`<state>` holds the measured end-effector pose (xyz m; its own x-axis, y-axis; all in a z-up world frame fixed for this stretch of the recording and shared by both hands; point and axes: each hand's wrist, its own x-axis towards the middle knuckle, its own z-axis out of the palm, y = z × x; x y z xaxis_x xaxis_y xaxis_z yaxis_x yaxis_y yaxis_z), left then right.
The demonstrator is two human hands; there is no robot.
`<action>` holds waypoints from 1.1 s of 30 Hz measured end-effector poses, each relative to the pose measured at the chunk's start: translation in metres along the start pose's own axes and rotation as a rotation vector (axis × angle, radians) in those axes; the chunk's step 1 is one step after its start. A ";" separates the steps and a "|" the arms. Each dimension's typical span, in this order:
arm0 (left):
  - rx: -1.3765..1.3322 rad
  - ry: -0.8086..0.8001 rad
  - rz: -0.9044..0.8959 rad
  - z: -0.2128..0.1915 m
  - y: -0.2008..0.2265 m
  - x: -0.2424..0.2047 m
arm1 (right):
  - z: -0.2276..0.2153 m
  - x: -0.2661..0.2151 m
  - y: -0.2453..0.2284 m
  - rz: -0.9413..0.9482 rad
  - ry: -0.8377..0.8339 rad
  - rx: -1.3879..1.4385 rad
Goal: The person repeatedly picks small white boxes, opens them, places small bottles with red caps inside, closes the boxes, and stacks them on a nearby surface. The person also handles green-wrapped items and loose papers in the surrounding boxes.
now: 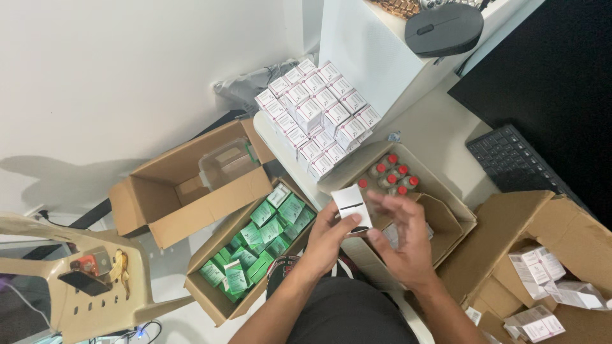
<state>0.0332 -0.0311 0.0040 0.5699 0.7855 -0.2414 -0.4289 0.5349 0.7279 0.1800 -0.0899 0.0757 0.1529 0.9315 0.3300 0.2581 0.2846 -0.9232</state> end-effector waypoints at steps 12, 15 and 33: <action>0.141 -0.229 -0.159 -0.001 0.027 -0.007 | -0.025 0.002 0.005 0.170 -0.044 -0.053; 0.180 -0.203 -0.126 0.000 0.029 -0.006 | -0.026 0.002 0.004 0.121 -0.087 -0.122; 0.817 -0.004 -0.019 0.016 0.068 -0.006 | -0.020 0.023 -0.002 0.305 -0.142 -0.337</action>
<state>0.0120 -0.0046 0.0656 0.5753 0.7764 -0.2573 0.2266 0.1510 0.9622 0.2018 -0.0736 0.0885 0.1442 0.9895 0.0016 0.5199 -0.0744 -0.8510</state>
